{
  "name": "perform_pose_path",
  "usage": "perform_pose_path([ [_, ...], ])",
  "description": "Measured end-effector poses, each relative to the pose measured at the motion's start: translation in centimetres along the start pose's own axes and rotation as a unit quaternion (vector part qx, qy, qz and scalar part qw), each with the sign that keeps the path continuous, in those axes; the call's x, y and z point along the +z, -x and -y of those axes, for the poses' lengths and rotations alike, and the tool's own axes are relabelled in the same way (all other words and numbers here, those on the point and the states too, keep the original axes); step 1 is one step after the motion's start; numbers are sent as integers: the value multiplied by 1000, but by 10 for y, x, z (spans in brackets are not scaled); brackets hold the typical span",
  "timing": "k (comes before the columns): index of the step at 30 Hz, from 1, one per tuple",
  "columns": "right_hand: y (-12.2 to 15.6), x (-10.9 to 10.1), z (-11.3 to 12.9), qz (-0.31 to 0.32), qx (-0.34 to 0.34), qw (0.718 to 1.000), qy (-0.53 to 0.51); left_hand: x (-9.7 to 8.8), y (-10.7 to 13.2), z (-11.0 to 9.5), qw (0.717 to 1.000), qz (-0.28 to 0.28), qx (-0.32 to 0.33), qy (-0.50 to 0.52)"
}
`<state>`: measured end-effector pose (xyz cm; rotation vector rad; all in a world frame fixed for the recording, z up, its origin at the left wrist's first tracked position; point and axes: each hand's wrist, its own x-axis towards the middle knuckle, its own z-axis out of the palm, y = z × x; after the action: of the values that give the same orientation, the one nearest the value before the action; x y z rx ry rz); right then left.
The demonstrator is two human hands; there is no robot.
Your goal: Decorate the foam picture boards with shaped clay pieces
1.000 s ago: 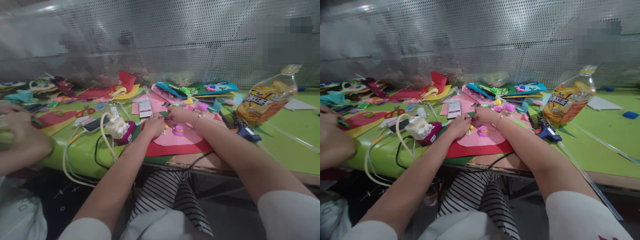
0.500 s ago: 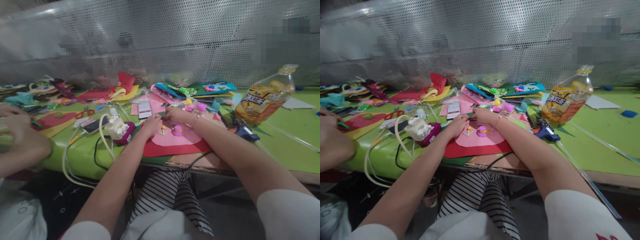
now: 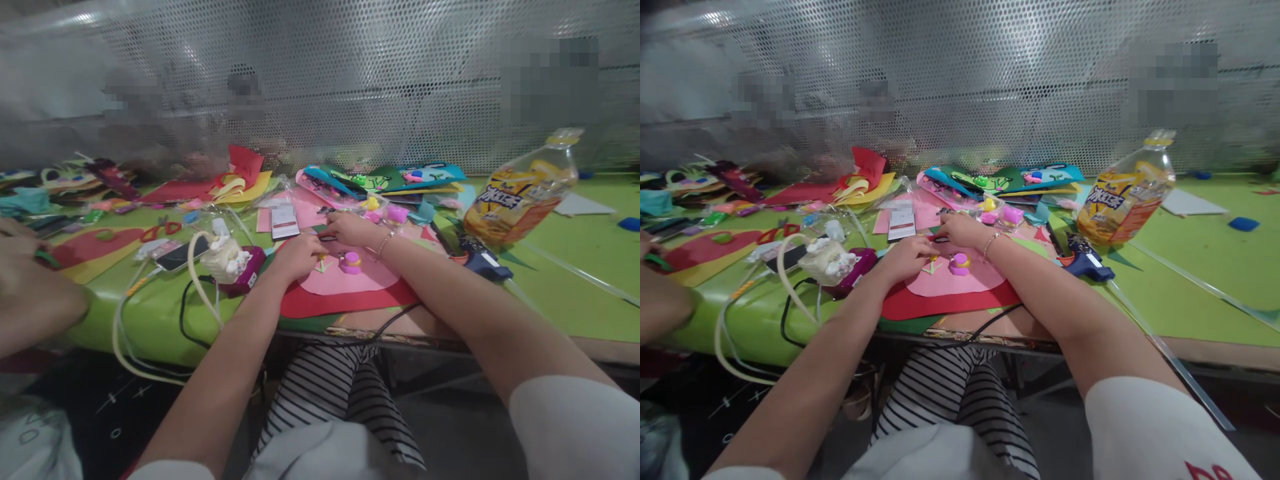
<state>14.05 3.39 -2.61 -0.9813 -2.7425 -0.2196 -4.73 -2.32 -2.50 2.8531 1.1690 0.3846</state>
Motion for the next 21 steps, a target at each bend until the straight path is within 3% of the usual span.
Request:
perform_pose_path([
  [7,1,-6,7,3,28,999,20,-1,0,-1,999,22,-12,-27],
  [15,4,-19,5,-69,187,979,39,-2,1,-6,998,37,-37,-47],
  [21,6,-27,-8,-108,246,963,27,-9,-4,-8,992,18,-106,-72],
])
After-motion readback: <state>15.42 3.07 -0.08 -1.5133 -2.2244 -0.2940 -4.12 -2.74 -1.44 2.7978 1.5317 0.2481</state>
